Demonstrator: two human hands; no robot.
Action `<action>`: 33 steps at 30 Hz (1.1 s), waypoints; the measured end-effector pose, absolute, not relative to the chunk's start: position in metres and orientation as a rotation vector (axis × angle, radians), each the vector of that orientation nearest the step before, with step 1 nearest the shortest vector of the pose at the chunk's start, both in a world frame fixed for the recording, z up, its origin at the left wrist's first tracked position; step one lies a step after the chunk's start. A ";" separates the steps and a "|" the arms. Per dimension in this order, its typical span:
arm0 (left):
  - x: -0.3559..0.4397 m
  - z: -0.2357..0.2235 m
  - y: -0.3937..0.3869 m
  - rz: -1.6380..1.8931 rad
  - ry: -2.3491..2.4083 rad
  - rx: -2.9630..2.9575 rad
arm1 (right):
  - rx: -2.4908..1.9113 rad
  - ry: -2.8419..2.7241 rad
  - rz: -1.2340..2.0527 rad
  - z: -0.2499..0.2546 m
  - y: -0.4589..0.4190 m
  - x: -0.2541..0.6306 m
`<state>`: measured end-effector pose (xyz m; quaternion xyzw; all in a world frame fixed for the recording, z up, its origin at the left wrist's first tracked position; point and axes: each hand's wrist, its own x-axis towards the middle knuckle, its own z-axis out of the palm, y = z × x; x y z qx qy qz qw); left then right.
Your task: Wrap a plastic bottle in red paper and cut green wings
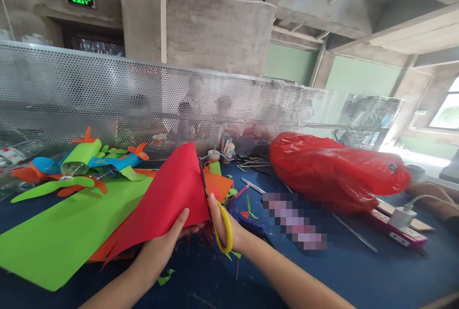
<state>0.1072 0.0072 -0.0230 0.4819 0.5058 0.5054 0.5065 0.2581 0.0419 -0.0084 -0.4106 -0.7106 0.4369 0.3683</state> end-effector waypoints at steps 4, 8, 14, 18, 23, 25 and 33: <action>0.096 -0.019 0.009 0.650 0.914 1.499 | -1.097 -1.878 0.902 -0.008 0.049 0.262; 0.074 0.015 0.000 0.015 0.693 1.591 | -1.155 -1.966 0.643 -0.006 0.056 0.269; 0.053 0.088 0.053 1.099 0.947 1.834 | -1.070 -2.123 0.521 -0.004 0.052 0.273; 0.046 0.099 0.106 1.477 1.185 1.833 | -0.961 -2.269 0.406 -0.002 0.045 0.272; 0.041 0.097 0.120 1.248 1.212 1.833 | -0.945 -2.329 0.427 0.001 0.042 0.272; 0.039 0.102 0.119 1.156 1.185 1.835 | -0.952 -2.313 0.466 0.002 0.040 0.272; 0.033 0.138 0.103 0.925 1.037 1.822 | -0.908 -2.181 0.699 0.007 0.032 0.270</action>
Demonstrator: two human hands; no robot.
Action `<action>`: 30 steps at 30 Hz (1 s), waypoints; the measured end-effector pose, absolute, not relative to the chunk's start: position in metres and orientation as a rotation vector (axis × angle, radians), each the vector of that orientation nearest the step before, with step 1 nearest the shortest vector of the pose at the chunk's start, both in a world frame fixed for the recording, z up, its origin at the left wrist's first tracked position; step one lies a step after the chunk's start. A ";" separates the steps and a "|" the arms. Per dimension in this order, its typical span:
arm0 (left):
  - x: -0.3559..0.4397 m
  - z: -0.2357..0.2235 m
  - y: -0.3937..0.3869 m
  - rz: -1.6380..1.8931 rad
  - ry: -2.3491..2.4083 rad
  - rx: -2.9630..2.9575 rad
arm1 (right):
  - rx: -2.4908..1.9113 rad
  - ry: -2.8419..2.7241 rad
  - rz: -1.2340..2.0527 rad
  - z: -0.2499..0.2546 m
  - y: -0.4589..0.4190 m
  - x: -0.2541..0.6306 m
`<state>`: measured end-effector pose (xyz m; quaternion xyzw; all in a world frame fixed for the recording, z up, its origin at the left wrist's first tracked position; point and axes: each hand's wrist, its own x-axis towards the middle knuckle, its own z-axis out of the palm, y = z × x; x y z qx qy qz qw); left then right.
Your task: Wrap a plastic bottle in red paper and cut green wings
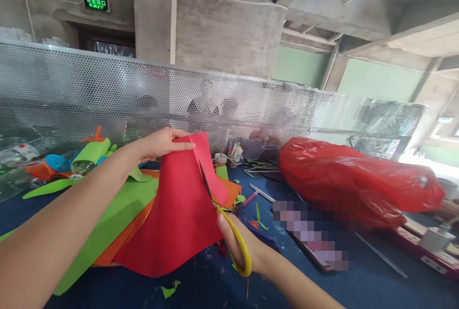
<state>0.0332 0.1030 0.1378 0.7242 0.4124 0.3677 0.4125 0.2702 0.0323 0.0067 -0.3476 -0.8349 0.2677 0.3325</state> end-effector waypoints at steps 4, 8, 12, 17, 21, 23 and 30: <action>0.032 0.149 0.096 0.906 0.993 1.790 | -0.760 -2.167 0.713 0.010 0.024 0.268; 0.028 0.136 0.099 0.916 0.989 1.719 | -0.762 -2.161 0.684 0.015 0.020 0.266; 0.021 0.110 0.107 0.888 1.001 1.612 | -0.803 -2.208 0.713 0.016 0.021 0.265; 0.015 0.090 0.108 0.902 1.041 1.577 | -0.864 -2.239 0.863 0.010 0.024 0.263; 0.012 0.084 0.105 0.952 1.026 1.556 | -0.902 -2.226 0.925 -0.001 0.027 0.261; 0.010 0.082 0.104 0.987 1.029 1.546 | -0.937 -2.200 0.944 -0.007 0.029 0.261; 0.007 0.080 0.099 1.031 1.027 1.551 | -0.957 -2.177 0.943 -0.011 0.029 0.259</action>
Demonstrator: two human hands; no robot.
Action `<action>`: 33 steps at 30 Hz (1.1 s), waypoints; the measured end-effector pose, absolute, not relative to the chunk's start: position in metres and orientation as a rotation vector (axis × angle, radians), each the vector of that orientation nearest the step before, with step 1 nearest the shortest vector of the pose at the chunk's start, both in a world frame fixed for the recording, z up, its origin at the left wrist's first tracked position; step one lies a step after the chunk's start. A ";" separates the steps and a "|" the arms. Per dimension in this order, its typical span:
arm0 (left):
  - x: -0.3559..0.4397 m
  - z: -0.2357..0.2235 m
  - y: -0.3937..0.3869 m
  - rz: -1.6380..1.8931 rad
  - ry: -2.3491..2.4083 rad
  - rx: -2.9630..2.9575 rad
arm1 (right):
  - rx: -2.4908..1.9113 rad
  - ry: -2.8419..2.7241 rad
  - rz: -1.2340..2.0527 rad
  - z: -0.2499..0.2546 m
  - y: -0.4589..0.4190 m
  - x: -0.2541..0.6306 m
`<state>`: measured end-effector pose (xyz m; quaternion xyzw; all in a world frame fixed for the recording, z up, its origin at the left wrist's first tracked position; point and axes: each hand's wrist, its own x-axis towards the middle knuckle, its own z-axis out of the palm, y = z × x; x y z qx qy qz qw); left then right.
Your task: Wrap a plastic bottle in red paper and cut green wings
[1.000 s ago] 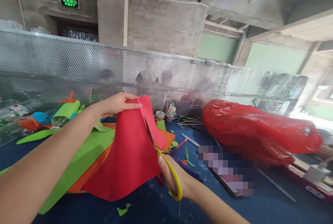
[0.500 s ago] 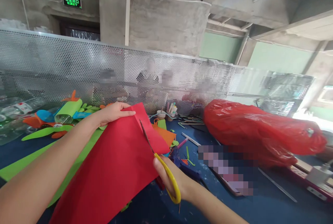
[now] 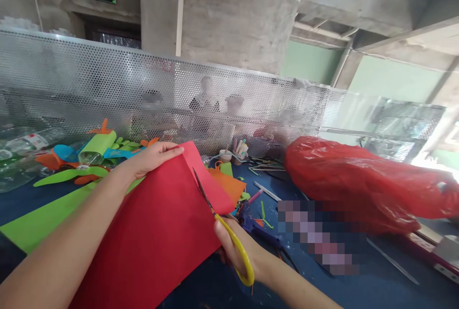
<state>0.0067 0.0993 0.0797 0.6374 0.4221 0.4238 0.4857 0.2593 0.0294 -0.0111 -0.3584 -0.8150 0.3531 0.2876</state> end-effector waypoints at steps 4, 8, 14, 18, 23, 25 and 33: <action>0.007 0.082 0.097 1.027 1.022 1.560 | -0.946 -2.187 0.908 -0.006 0.027 0.258; 0.007 0.083 0.096 1.017 1.032 1.566 | -0.969 -2.205 0.882 -0.006 0.025 0.258; 0.006 0.084 0.097 1.032 1.064 1.587 | -0.956 -2.227 0.876 -0.002 0.023 0.258; 0.007 0.084 0.097 1.038 1.075 1.593 | -0.920 -2.255 0.869 0.004 0.021 0.257; 0.004 0.084 0.099 1.008 1.103 1.587 | -0.840 -2.281 0.868 0.009 0.017 0.258; 0.002 0.083 0.100 0.992 1.092 1.581 | -0.813 -2.294 0.832 0.012 0.016 0.259; 0.003 0.081 0.100 0.974 1.080 1.578 | -0.739 -2.378 0.938 0.020 0.016 0.263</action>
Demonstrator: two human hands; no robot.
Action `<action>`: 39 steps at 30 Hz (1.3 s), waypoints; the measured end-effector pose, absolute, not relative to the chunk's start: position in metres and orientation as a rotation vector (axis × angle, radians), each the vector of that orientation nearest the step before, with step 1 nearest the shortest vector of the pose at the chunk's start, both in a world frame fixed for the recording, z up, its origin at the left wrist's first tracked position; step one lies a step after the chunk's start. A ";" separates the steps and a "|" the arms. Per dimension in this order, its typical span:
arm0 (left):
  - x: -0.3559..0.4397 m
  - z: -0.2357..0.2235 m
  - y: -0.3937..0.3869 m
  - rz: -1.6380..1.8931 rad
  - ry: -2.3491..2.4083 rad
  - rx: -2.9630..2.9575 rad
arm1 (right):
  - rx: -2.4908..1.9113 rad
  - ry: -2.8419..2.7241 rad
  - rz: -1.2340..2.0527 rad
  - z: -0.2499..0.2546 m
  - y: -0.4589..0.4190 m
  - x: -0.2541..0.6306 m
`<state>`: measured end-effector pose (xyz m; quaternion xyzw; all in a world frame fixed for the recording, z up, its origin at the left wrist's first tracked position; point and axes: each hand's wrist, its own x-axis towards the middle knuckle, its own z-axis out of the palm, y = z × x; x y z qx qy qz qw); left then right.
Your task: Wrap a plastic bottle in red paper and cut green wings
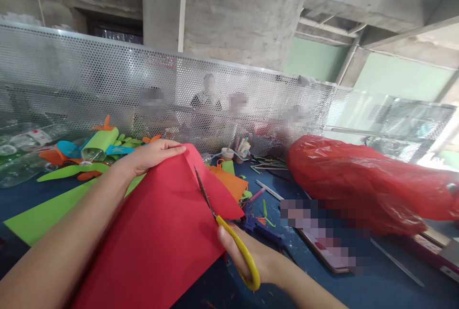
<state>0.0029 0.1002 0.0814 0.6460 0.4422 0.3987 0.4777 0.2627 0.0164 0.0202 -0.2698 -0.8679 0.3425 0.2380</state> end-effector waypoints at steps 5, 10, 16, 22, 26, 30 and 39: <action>0.007 0.081 0.101 0.945 1.063 1.572 | -0.814 -2.385 0.862 0.014 0.018 0.265; 0.007 0.080 0.102 0.965 1.072 1.549 | -0.887 -2.357 0.846 0.013 0.018 0.263; 0.009 0.082 0.099 0.964 1.050 1.539 | -1.024 -2.224 1.065 0.011 0.015 0.257; 0.010 0.083 0.097 0.970 1.053 1.516 | -1.061 -2.205 0.970 0.007 0.014 0.255; 0.010 0.083 0.097 0.968 1.035 1.522 | -1.060 -2.178 0.896 0.006 0.015 0.254; 0.010 0.084 0.096 0.972 1.048 1.522 | -1.035 -2.166 0.880 0.004 0.017 0.253; 0.010 0.085 0.095 0.981 1.026 1.549 | -1.083 -2.119 0.866 -0.004 0.018 0.255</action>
